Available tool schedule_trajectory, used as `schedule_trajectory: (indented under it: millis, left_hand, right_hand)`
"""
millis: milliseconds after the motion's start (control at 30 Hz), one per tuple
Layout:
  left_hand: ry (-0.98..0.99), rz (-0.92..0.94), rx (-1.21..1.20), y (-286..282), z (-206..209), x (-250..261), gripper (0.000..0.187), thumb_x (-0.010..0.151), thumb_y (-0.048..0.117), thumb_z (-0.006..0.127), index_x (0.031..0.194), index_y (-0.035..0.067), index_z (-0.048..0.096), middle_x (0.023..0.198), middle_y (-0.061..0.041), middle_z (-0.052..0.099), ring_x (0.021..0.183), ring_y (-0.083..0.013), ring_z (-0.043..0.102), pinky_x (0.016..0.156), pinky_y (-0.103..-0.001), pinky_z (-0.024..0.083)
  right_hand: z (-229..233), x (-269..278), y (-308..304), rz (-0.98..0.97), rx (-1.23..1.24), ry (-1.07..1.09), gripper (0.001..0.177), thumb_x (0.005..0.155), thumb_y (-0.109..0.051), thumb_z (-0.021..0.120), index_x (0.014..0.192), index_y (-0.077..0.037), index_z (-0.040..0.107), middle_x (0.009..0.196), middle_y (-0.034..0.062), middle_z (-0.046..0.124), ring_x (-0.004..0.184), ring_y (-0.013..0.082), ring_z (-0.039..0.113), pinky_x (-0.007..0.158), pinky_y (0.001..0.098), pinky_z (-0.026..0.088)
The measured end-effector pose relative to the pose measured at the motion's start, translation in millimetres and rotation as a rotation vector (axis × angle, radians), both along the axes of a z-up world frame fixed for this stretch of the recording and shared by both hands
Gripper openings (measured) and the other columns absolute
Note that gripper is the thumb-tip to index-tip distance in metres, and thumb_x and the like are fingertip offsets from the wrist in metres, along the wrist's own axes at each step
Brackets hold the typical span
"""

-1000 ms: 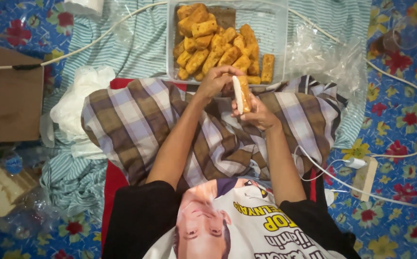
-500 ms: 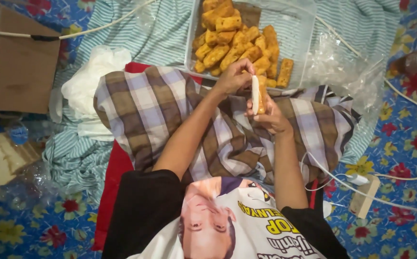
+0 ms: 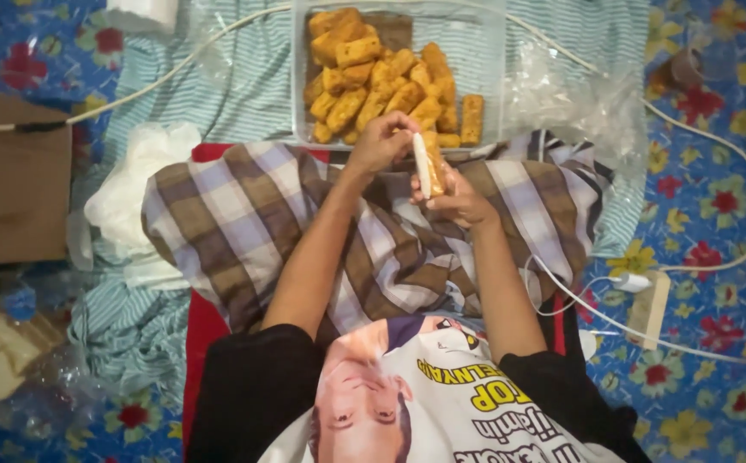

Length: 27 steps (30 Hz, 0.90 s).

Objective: Packing individual pieces of fried food into small plastic bags.

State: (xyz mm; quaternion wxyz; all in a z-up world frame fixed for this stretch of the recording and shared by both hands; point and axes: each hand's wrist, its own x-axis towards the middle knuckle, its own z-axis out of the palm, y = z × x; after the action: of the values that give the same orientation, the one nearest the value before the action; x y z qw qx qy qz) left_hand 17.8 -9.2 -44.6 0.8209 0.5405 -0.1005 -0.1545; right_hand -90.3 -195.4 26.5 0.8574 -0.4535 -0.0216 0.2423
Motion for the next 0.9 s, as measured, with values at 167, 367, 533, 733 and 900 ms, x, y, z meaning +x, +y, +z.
schedule_trajectory:
  millis: [167, 367, 533, 733, 900]
  left_hand:
    - [0.002, 0.013, 0.014, 4.2, 7.6, -2.1, 0.011, 0.09, 0.0, 0.064, 0.099, 0.002, 0.071, 0.074, -0.01, 0.061, 0.041, -0.0124, 0.055, 0.034, -0.026, 0.044]
    - [-0.026, 0.038, 0.033, 11.1, 24.0, -4.0, 0.011, 0.091, -0.002, 0.065, 0.1, 0.005, 0.064, 0.069, -0.011, 0.064, 0.04, -0.015, 0.056, 0.036, -0.026, 0.041]
    - [-0.005, -0.021, 0.127, 10.5, 37.5, -11.8, 0.022, 0.092, 0.0, 0.059, 0.11, 0.001, 0.072, 0.052, -0.008, 0.056, 0.038, -0.0143, 0.054, 0.039, -0.023, 0.037]
    - [-0.003, 0.035, 0.194, 9.5, 28.7, -9.5, 0.017, 0.091, 0.003, 0.064, 0.104, 0.006, 0.075, 0.049, -0.009, 0.054, 0.038, -0.0139, 0.05, 0.041, -0.024, 0.036]
    - [0.015, 0.086, 0.154, 7.3, 31.8, -8.2, 0.013, 0.089, 0.002, 0.066, 0.1, 0.005, 0.072, 0.061, -0.009, 0.061, 0.041, -0.013, 0.053, 0.044, -0.023, 0.039]
  right_hand:
    - [-5.1, -1.1, -4.0, 0.001, 0.052, -0.004, 0.08, 0.071, 0.017, 0.072, 0.142, -0.009, 0.046, 0.115, 0.0182, 0.066, 0.097, 0.0248, 0.076, 0.093, 0.043, 0.06]
    - [-4.1, -1.1, -3.7, -0.007, 0.098, -0.013, 0.081, 0.071, 0.017, 0.074, 0.143, -0.008, 0.045, 0.113, 0.0186, 0.067, 0.097, 0.0261, 0.076, 0.095, 0.046, 0.059]
    - [-17.0, 2.1, -6.5, 0.037, 0.15, -0.038, 0.082, 0.072, 0.017, 0.074, 0.145, -0.006, 0.044, 0.113, 0.0209, 0.064, 0.097, 0.0292, 0.075, 0.095, 0.0525, 0.059]
    - [-23.6, 2.0, -8.1, 0.044, 0.178, -0.032, 0.079, 0.071, 0.018, 0.075, 0.141, -0.004, 0.047, 0.111, 0.022, 0.063, 0.096, 0.0305, 0.074, 0.095, 0.0526, 0.059]
    - [-29.8, 2.8, -9.8, 0.042, 0.194, -0.028, 0.083, 0.074, 0.018, 0.074, 0.147, -0.004, 0.042, 0.113, 0.0229, 0.063, 0.097, 0.03, 0.074, 0.095, 0.0531, 0.059]
